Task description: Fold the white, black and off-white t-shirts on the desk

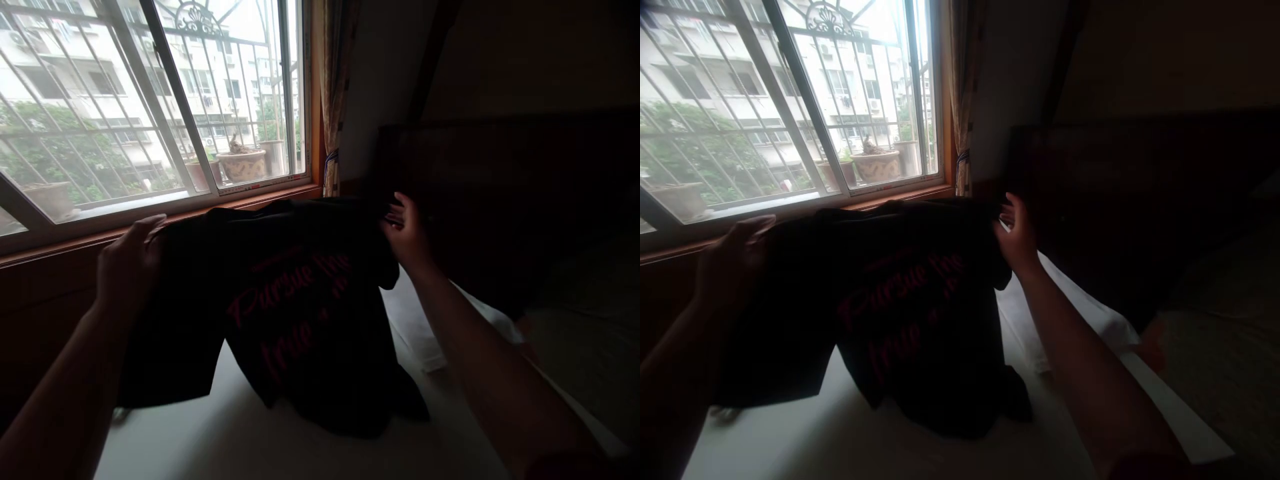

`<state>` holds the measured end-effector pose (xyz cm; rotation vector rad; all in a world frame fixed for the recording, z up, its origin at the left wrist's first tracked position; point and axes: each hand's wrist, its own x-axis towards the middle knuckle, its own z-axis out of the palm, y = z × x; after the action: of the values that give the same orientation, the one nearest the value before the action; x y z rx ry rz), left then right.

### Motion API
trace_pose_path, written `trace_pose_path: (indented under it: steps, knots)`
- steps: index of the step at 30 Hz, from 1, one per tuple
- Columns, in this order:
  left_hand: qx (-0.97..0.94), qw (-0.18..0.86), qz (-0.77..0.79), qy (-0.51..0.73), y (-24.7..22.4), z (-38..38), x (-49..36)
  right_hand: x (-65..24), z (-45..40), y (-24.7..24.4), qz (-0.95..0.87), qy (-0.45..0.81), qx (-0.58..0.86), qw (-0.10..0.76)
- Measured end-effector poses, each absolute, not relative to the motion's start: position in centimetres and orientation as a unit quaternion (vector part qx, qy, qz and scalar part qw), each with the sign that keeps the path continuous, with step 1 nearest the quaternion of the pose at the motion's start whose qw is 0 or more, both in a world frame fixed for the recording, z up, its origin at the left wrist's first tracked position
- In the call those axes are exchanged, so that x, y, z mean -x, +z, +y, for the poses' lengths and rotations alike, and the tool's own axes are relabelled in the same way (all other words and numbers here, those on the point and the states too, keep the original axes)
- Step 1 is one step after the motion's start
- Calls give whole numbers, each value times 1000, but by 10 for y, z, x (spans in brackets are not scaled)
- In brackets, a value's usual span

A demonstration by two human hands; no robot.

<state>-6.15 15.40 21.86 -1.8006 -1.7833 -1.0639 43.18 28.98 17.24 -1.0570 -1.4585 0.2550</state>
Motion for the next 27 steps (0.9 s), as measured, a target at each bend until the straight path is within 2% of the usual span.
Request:
trace_pose_path:
  steps: [3, 6, 11, 15, 17, 21, 24, 27]
  knots:
    - [671, 250, -591, -373, 207, 177, 37, -414, 286, 161, -676, -2, 449, 584]
    - [705, 218, -569, -364, 165, 176, 20, -403, 250, 135, -748, 25, 443, 494]
    - [770, 29, -599, -217, 90, 124, 7, -419, 180, 88, -841, 181, 446, 248]
    - [802, -141, -567, -127, 50, 78, -1, -442, 141, 58, -843, 260, 445, 153]
    - [814, -147, -544, -137, 31, 68, -7, -444, 128, 45, -839, 264, 453, 148]
    - [792, -69, -562, -226, -5, 76, -25, -429, 118, 32, -821, 268, 462, 201]
    - [753, -94, -575, -306, -15, 94, -45, -412, 118, 40, -762, 394, 443, 263]
    - [685, -206, -576, -396, -8, 110, -67, -397, 121, 58, -586, 592, 427, 352]
